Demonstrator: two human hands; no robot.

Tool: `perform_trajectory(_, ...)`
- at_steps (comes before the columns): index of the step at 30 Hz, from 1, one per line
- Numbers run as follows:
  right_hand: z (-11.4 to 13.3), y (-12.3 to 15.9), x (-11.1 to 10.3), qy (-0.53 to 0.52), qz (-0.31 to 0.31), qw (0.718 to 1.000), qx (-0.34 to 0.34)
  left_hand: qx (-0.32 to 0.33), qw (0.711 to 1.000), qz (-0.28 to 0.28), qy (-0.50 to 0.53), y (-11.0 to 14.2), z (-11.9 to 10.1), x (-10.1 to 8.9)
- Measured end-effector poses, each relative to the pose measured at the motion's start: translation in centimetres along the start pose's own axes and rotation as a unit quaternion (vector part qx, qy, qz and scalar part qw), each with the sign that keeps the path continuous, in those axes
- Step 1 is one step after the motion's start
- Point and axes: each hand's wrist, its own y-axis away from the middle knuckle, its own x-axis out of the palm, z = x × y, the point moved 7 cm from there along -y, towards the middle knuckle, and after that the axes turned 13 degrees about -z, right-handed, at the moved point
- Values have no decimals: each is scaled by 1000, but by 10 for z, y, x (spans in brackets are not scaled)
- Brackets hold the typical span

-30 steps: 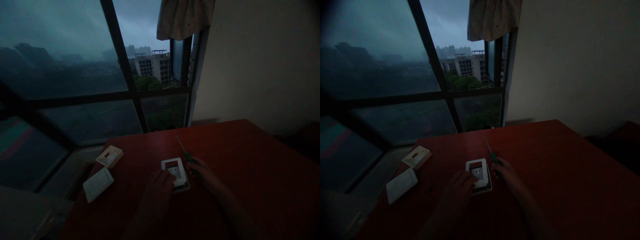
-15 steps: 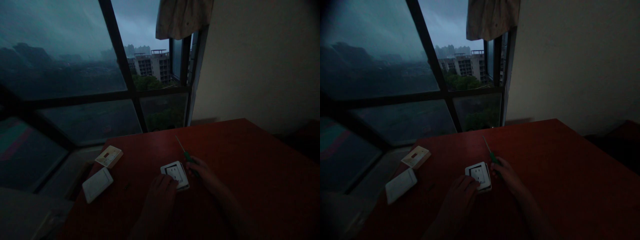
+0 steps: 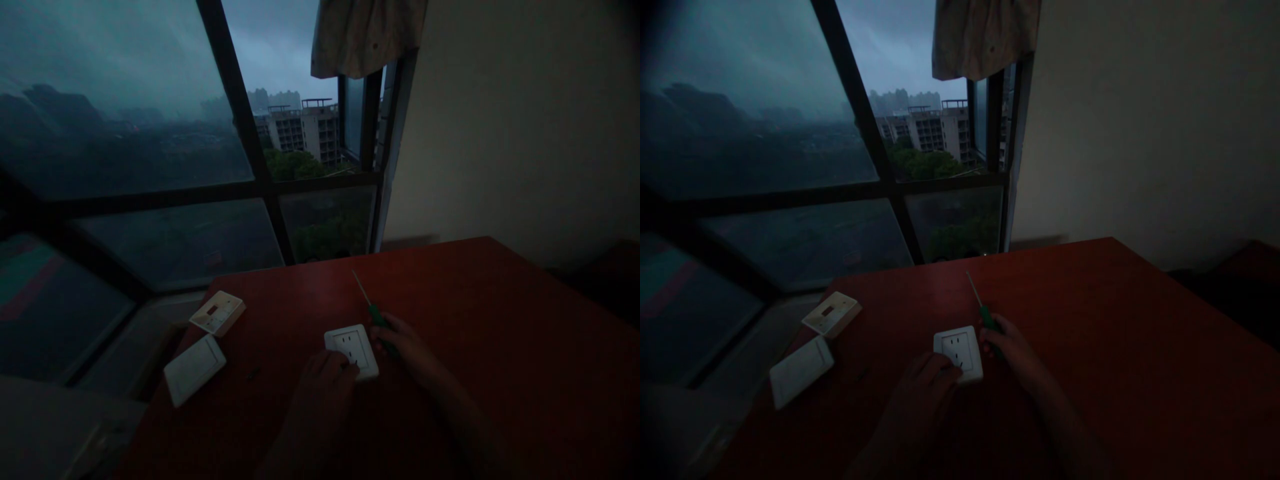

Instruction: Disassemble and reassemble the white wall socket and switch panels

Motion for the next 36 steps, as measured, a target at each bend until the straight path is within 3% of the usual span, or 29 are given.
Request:
perform_trajectory(4, 0, 0, 0, 17, -2, 1000, -8, -24, 999, -22, 23, 0, 5, -7)
perform_trajectory(8, 1, 1, -4, 62, -31, 997, -16, -95, 992, -61, 63, 0, 26, -11)
perform_trajectory(12, 5, 11, -12, 114, -75, 989, -48, -193, 972, -48, 128, 6, 50, 2)
perform_trajectory(16, 3, 22, -12, 150, -83, 982, -80, -243, 954, -9, 177, 15, 58, 18)
perform_trajectory(21, 2, 28, -10, 208, -81, 970, -102, -243, 950, -9, 197, 18, 59, 22)
perform_trajectory(26, 0, 30, -4, 210, -42, 971, -106, -255, 946, -18, 200, 18, 60, 23)
perform_trajectory(36, -6, 28, -5, 205, -66, 971, -107, -263, 938, -3, 225, 23, 60, 27)
